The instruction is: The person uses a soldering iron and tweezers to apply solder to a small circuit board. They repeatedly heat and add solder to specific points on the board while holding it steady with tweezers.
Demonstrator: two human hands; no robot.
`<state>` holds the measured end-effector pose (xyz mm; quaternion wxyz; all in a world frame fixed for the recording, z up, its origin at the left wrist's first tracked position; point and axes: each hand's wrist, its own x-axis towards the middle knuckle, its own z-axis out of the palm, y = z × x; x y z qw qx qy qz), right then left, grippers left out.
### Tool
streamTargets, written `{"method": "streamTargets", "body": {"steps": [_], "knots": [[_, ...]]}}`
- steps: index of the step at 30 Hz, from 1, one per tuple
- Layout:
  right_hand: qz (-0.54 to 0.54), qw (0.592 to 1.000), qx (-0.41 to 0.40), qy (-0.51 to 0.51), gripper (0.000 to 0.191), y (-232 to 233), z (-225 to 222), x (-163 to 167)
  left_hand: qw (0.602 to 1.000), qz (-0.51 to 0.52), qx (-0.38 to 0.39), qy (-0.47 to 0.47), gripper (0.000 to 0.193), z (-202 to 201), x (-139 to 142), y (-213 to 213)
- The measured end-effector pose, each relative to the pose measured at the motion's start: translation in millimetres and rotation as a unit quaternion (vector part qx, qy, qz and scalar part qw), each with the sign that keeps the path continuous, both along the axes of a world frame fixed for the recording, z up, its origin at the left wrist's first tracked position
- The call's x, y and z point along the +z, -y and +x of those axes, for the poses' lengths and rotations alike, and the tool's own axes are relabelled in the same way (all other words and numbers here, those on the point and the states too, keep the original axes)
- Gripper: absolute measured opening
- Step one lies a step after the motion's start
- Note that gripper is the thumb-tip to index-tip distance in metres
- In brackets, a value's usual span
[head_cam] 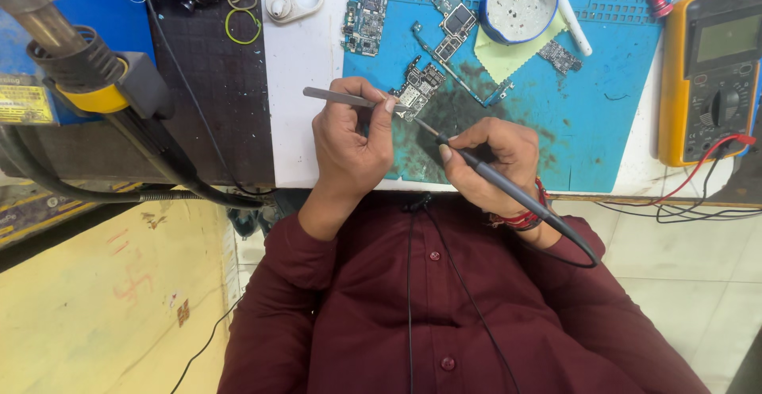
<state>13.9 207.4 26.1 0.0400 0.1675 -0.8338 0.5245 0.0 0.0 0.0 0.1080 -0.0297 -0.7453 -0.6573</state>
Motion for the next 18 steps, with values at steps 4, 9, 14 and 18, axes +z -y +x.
{"method": "streamTargets", "body": {"steps": [4,9,14,18], "knots": [[0.004,1.0,0.002,-0.001,0.014,7,-3,0,1.0,0.009,-0.002,0.004,0.016,-3,-1,7],[-0.002,1.0,0.003,-0.002,0.013,6,-13,2,1.0,0.008,-0.001,-0.001,0.016,-12,2,6],[-0.004,1.0,-0.007,0.011,0.013,6,-5,2,1.0,-0.004,0.001,0.003,0.016,-6,3,6],[0.0,1.0,-0.004,0.005,0.013,20,-4,1,1.0,-0.002,0.0,0.0,0.016,-5,1,21]]}}
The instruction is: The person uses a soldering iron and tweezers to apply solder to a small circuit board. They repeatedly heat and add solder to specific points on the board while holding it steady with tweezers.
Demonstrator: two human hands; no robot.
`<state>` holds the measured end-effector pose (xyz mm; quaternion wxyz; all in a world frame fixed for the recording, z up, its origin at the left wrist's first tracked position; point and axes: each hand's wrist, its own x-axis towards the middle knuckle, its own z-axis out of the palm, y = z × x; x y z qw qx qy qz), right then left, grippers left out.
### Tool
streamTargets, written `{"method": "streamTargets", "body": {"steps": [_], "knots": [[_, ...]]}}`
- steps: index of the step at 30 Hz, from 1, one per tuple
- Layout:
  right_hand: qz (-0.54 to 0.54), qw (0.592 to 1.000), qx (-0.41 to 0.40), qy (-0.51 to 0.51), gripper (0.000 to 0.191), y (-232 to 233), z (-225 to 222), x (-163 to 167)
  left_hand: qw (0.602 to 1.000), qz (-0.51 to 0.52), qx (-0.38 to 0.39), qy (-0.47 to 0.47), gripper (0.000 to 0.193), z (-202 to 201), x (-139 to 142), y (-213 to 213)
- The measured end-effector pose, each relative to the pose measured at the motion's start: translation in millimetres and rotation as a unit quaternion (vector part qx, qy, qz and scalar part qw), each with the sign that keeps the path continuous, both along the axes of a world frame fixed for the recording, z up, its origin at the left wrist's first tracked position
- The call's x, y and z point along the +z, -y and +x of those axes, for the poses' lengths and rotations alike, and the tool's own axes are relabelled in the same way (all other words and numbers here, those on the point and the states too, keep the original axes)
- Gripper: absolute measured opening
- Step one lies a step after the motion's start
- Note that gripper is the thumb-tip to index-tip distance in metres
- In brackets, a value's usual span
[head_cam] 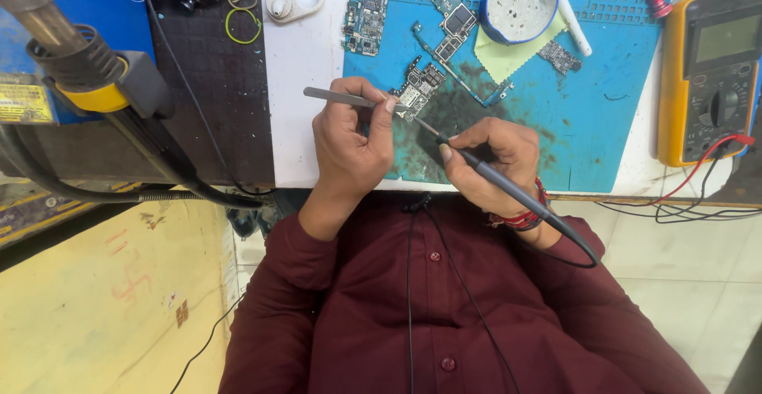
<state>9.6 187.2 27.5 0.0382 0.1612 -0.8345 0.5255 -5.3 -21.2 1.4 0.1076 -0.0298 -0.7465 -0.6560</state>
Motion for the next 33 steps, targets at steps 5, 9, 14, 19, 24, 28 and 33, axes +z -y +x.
{"method": "streamTargets", "body": {"steps": [5,9,14,19,24,28,33], "knots": [[0.0,1.0,-0.002,0.005,0.013,0,7,2,1.0,-0.005,0.0,-0.004,0.016,7,0,-1],[0.007,1.0,-0.003,0.0,0.013,12,0,1,1.0,-0.007,0.003,-0.002,0.016,0,0,11],[0.008,1.0,-0.004,0.0,0.013,11,-2,3,1.0,-0.006,0.005,-0.005,0.017,-1,1,9],[0.005,1.0,-0.001,0.0,0.014,11,-7,1,1.0,-0.006,0.005,-0.006,0.017,-7,1,11],[0.002,1.0,0.001,0.006,0.013,8,-6,2,1.0,-0.001,0.004,0.002,0.017,-5,1,7],[-0.005,1.0,0.006,0.006,0.013,6,-4,1,1.0,0.0,0.005,-0.001,0.016,-3,0,7],[-0.002,1.0,0.008,-0.003,0.013,5,-3,0,1.0,-0.003,0.004,0.001,0.016,-1,-1,5]]}}
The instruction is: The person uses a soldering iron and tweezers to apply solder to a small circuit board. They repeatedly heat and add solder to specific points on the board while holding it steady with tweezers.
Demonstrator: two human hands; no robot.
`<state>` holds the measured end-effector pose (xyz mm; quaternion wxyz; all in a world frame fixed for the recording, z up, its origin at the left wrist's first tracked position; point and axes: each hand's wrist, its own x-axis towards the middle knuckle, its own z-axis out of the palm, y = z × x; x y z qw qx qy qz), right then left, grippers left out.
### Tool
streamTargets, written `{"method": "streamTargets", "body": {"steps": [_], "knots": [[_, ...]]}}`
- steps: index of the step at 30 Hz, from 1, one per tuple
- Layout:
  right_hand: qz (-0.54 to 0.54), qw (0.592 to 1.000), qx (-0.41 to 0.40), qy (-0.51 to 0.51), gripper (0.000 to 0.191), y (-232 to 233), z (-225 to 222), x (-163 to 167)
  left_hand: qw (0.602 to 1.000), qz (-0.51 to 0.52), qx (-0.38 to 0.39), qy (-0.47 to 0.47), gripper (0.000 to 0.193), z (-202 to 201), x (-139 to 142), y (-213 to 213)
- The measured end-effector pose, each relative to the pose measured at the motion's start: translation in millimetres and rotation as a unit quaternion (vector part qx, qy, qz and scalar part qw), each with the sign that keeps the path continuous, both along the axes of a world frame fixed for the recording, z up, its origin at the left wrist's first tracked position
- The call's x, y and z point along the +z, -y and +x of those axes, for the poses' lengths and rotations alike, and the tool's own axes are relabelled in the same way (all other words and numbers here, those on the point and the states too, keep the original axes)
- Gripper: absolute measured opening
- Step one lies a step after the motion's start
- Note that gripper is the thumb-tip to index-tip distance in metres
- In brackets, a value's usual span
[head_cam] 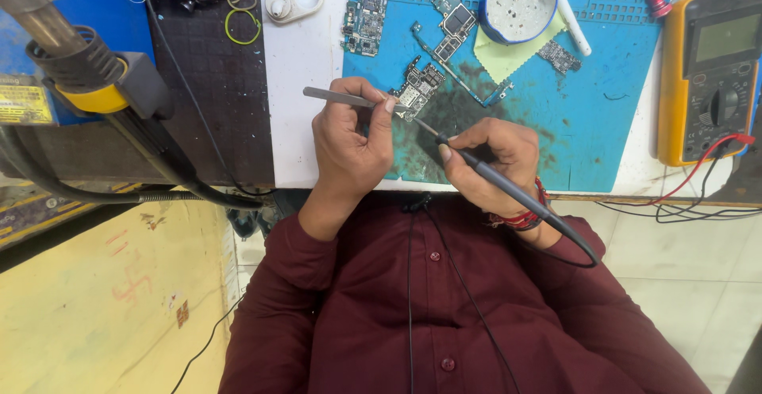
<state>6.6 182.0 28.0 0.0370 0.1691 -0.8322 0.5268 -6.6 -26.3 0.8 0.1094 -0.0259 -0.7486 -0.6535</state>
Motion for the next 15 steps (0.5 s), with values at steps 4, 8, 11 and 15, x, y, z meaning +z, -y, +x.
{"method": "streamTargets", "body": {"steps": [4,8,11,15], "knots": [[0.003,1.0,0.002,-0.001,0.013,1.3,1.1,1.0,1.0,0.0,-0.003,-0.004,0.016,1.0,0.0,1.3],[-0.001,1.0,0.006,-0.001,0.013,1.7,-1.7,0.3,1.0,0.001,-0.001,-0.001,0.016,-0.9,-0.1,2.4],[0.008,1.0,-0.009,0.002,0.014,-0.4,-0.3,1.5,1.0,-0.003,0.001,0.0,0.017,0.1,0.4,-1.2],[0.002,1.0,-0.006,0.003,0.014,0.9,1.3,0.2,1.0,-0.002,0.001,-0.003,0.017,1.5,0.5,0.0]]}}
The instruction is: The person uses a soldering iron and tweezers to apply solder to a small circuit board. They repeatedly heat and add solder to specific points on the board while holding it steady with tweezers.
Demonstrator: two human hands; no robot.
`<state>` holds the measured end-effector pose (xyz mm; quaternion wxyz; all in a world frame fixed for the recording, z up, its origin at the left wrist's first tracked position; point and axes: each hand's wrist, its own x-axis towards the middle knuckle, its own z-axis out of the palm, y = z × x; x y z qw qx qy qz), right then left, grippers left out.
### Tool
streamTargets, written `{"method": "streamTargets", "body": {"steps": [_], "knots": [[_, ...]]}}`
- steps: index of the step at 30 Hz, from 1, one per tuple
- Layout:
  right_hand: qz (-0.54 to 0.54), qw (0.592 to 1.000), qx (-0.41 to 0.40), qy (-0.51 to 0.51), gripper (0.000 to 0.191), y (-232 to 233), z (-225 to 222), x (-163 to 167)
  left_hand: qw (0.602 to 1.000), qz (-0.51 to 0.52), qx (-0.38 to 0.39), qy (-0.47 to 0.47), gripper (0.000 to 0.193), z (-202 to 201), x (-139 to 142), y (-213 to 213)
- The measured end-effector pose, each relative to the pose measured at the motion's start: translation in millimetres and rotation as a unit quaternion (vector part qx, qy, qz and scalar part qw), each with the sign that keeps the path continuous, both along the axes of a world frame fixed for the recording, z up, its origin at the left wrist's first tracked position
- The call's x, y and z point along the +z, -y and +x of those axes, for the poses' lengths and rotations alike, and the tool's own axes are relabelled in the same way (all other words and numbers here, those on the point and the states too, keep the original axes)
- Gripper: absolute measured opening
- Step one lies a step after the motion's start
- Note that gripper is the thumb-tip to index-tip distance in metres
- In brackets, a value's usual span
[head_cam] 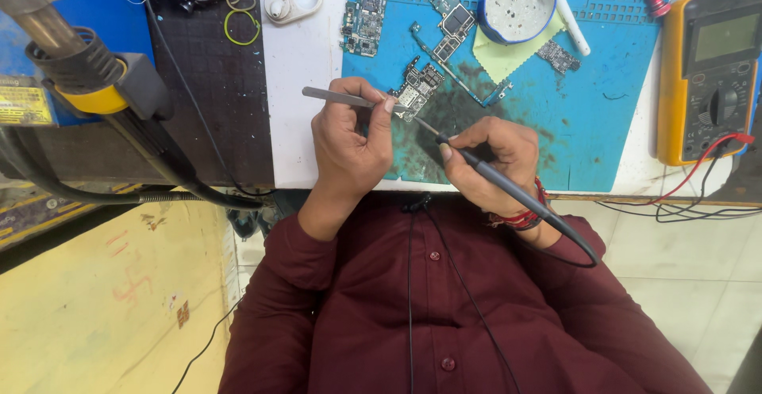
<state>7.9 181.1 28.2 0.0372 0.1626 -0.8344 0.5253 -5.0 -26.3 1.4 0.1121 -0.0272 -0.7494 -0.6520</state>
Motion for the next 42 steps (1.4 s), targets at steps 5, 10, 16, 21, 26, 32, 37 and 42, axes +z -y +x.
{"method": "streamTargets", "body": {"steps": [5,10,16,21,26,32,37,42], "knots": [[-0.003,1.0,0.001,-0.002,0.013,-1.3,2.6,0.0,1.0,0.002,0.002,0.006,0.016,2.7,-0.5,-1.5],[0.0,1.0,-0.003,0.001,0.013,-4.6,1.8,0.2,1.0,0.003,0.002,0.005,0.016,2.1,-0.7,-5.1],[-0.003,1.0,-0.002,0.001,0.013,-5.6,-0.7,0.0,1.0,-0.003,0.004,0.0,0.016,-0.9,-1.1,-5.5],[-0.003,1.0,-0.006,0.002,0.014,-4.5,-1.7,-1.1,1.0,0.002,0.005,0.003,0.016,-1.9,-1.2,-4.9],[0.005,1.0,-0.008,-0.001,0.014,-4.4,0.2,-0.4,1.0,0.014,0.003,0.008,0.016,0.2,-0.5,-5.4],[0.003,1.0,-0.02,0.006,0.013,-3.0,-0.9,0.2,1.0,0.008,0.005,0.01,0.016,-1.7,-0.2,-3.7],[0.001,1.0,-0.003,0.005,0.013,-3.8,0.2,0.3,1.0,0.005,0.003,0.0,0.016,-0.4,0.8,-3.4],[-0.001,1.0,-0.023,0.008,0.013,-3.8,0.2,-1.4,1.0,0.004,0.007,0.004,0.016,-1.6,1.1,-4.0]]}}
